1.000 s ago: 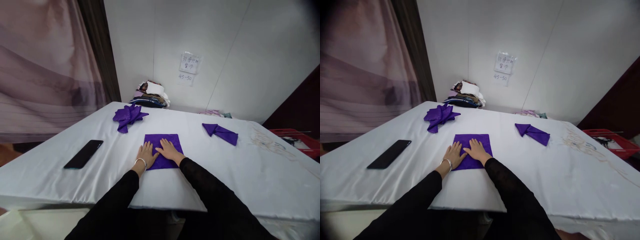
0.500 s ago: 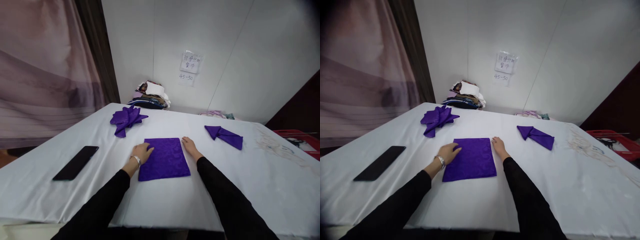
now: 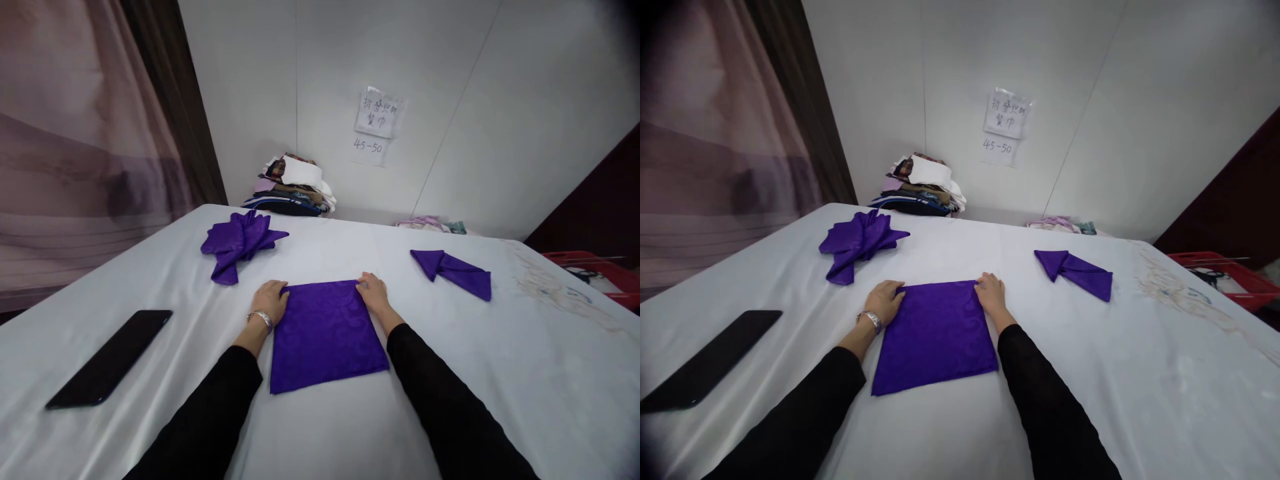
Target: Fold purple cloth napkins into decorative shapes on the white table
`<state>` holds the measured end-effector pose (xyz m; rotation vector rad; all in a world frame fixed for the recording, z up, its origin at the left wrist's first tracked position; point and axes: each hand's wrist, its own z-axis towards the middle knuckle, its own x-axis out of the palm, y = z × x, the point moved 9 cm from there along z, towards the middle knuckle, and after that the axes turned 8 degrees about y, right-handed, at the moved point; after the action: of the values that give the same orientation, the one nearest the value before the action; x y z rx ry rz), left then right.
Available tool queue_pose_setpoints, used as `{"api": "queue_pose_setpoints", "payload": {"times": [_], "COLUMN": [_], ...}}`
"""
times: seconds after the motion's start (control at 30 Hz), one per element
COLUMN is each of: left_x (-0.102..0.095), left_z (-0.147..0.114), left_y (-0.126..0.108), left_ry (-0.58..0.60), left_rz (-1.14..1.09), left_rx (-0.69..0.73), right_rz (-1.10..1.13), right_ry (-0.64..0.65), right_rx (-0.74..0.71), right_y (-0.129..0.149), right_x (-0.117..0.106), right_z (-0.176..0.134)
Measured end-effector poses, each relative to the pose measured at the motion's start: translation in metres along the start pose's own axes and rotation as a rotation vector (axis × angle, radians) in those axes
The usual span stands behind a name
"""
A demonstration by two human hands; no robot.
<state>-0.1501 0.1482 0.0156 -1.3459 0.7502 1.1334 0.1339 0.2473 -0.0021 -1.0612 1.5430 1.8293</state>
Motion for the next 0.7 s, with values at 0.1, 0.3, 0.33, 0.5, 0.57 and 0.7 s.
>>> {"api": "queue_pose_setpoints", "payload": {"times": [0.1, 0.3, 0.33, 0.5, 0.57, 0.7], "left_x": [-0.0010, 0.0007, 0.0010, 0.0005, 0.0000, -0.0015], "left_z": [0.0008, 0.0019, 0.0020, 0.0022, 0.0021, 0.0017], "left_y": [-0.0011, -0.0015, -0.0013, 0.0002, 0.0001, -0.0007], "left_ry": [0.004, 0.027, 0.030, 0.019, 0.017, 0.018], "left_rz": [0.005, -0.009, -0.011, -0.005, -0.001, -0.010], "left_rx": [0.019, 0.030, 0.027, 0.007, 0.004, 0.003], "right_rz": [0.038, 0.093, 0.093, 0.029, 0.031, 0.114], "right_ry": [-0.012, -0.035, -0.042, -0.035, -0.025, -0.044], "right_rx": [-0.004, -0.058, -0.061, -0.077, -0.073, -0.102], "right_y": [-0.0020, -0.0023, -0.0024, -0.0005, -0.0011, -0.0005], "right_x": [-0.0007, -0.0024, -0.0028, -0.0004, 0.0008, -0.0014], "right_z": [0.0019, 0.0043, 0.0045, 0.0063, 0.0068, 0.0054]}}
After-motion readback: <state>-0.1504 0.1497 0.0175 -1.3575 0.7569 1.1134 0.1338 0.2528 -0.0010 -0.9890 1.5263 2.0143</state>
